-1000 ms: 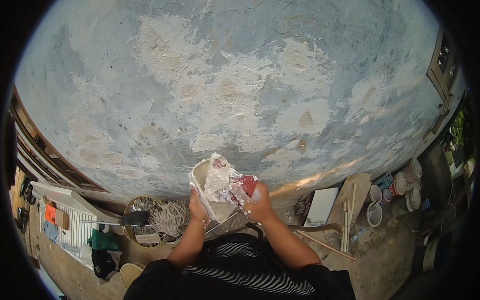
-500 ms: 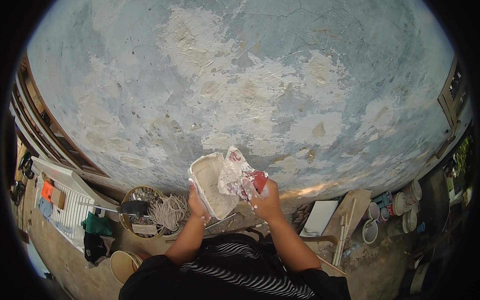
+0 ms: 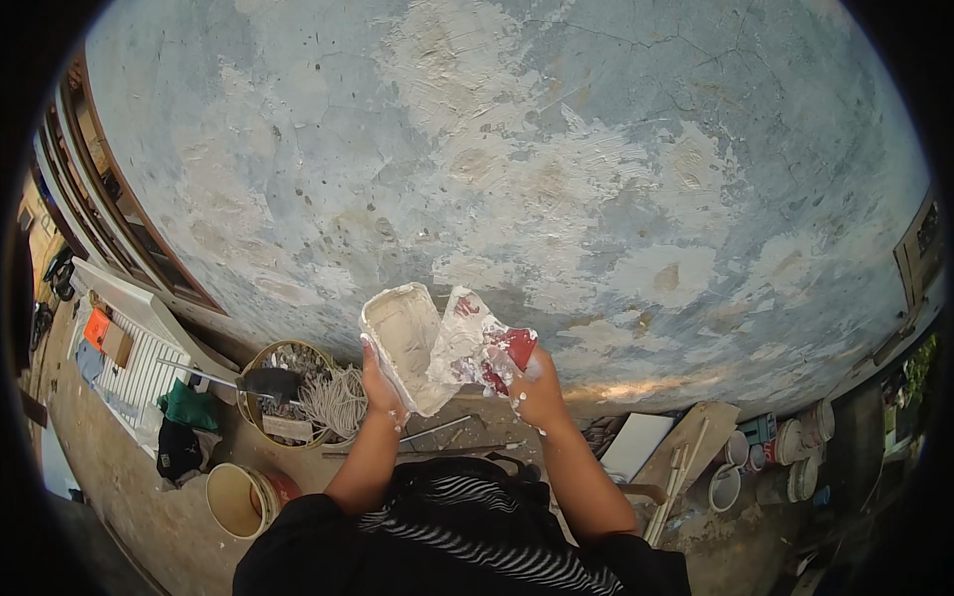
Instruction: The recorder is patching holes and imperfections on a wall using plaster putty and a putty knife.
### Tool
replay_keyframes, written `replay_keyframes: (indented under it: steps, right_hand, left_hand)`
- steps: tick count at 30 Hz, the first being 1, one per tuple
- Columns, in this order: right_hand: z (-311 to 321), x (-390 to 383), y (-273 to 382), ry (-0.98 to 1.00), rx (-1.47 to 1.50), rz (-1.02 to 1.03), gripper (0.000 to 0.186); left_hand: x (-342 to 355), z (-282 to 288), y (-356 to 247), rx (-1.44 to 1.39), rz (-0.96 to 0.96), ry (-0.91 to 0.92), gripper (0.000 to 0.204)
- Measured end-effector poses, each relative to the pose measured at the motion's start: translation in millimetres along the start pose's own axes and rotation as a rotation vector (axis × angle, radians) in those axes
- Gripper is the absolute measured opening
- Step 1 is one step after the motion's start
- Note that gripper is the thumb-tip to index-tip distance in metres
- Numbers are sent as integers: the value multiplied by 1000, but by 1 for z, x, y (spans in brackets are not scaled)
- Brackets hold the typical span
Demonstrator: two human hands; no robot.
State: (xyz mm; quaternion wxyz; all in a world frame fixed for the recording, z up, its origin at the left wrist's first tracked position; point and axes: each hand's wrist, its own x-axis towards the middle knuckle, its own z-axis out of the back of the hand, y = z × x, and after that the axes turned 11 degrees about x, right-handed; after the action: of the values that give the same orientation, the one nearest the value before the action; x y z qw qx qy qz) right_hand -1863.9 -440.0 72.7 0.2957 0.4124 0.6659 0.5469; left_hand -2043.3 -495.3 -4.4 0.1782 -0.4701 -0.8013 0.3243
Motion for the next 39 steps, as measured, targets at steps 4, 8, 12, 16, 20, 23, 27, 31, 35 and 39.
replay_keyframes:
  steps: [4,8,12,16,20,23,27,31,35,39]
  right_hand:
    - [6,14,9,-40,171,74,16]
    - [8,24,21,-69,88,130,16]
    - [-2,24,30,-69,-59,180,16]
    - [-2,19,28,5,-258,135,14]
    - [-16,7,9,139,-323,97,14]
    - [-28,-2,7,97,-230,129,15]
    - [-27,2,24,-115,136,217,12]
    - [-17,16,53,-178,-121,343,13]
    - [-8,37,74,-165,-1025,886,17]
    - [-42,43,85,-262,-1305,865,20]
  left_hand:
    - [-3,5,-5,-73,12,-41,62]
    - [-4,16,0,-123,2,-54,62]
    - [-12,12,0,-119,24,-82,60]
    - [-23,6,10,-149,88,-9,59]
    - [-18,14,43,-18,60,107,60]
    - [-9,22,64,99,45,91,60]
    - [-13,14,52,176,63,84,60]
    - [-20,1,16,-58,277,2,61]
    - [-14,4,5,-147,142,-52,58]
    - [-11,11,1,-214,66,-78,58]
